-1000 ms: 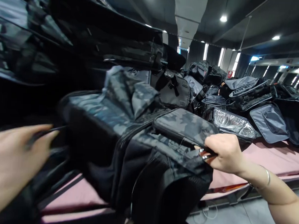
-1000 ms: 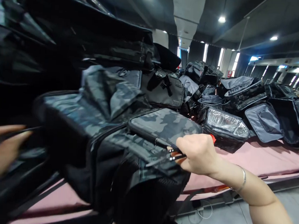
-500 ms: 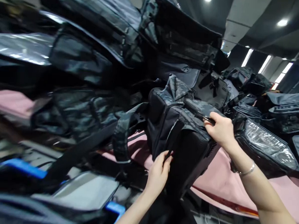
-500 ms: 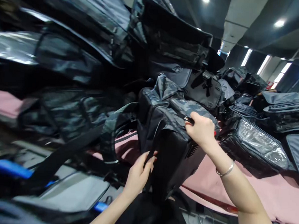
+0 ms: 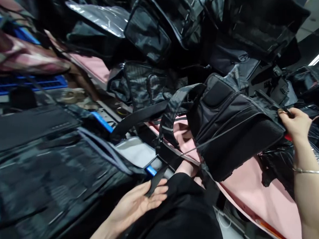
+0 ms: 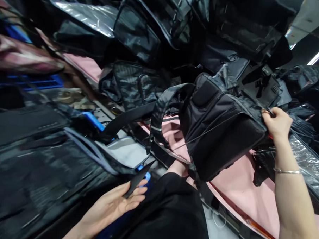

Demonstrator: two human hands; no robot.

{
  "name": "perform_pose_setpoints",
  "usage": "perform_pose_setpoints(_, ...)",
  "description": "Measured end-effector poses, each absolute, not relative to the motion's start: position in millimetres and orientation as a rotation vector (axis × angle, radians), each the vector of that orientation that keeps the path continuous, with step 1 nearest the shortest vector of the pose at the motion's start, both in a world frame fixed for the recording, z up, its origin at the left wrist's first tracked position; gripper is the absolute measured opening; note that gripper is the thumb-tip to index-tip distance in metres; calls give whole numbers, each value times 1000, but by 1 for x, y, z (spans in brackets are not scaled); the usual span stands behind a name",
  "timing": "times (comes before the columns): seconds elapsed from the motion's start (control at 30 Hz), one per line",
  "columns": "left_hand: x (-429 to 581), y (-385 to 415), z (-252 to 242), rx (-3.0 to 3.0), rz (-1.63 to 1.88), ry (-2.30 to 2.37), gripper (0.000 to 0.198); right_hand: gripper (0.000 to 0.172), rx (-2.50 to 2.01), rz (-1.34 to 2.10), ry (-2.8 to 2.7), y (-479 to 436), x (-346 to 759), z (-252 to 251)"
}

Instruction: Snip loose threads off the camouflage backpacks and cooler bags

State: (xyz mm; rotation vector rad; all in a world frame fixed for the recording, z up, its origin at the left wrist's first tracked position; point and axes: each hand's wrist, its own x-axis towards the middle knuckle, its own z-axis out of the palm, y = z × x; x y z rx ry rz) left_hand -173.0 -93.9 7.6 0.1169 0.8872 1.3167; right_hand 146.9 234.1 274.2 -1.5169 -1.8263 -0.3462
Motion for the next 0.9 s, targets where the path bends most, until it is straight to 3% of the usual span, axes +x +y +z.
perform_pose_setpoints(0.23,-157,-77,27,42,1387,474,33,37,-1559,-348,-1766,255,164,270)
perform_pose_setpoints(0.33,-155,-75,18,120,1359,550,32,39,-1518,-361,-1767,256,164,269)
perform_pose_setpoints(0.53,-125,-55,-12,479,919,975,27,37,-1454,-360,-1791,256,163,268)
perform_pose_setpoints(0.77,-51,37,-38,129,1186,833,42,40,-1451,-337,-1793,252,161,266)
perform_pose_setpoints(0.9,-63,70,-36,-145,1484,830,26,40,-1453,-313,-1795,252,162,266)
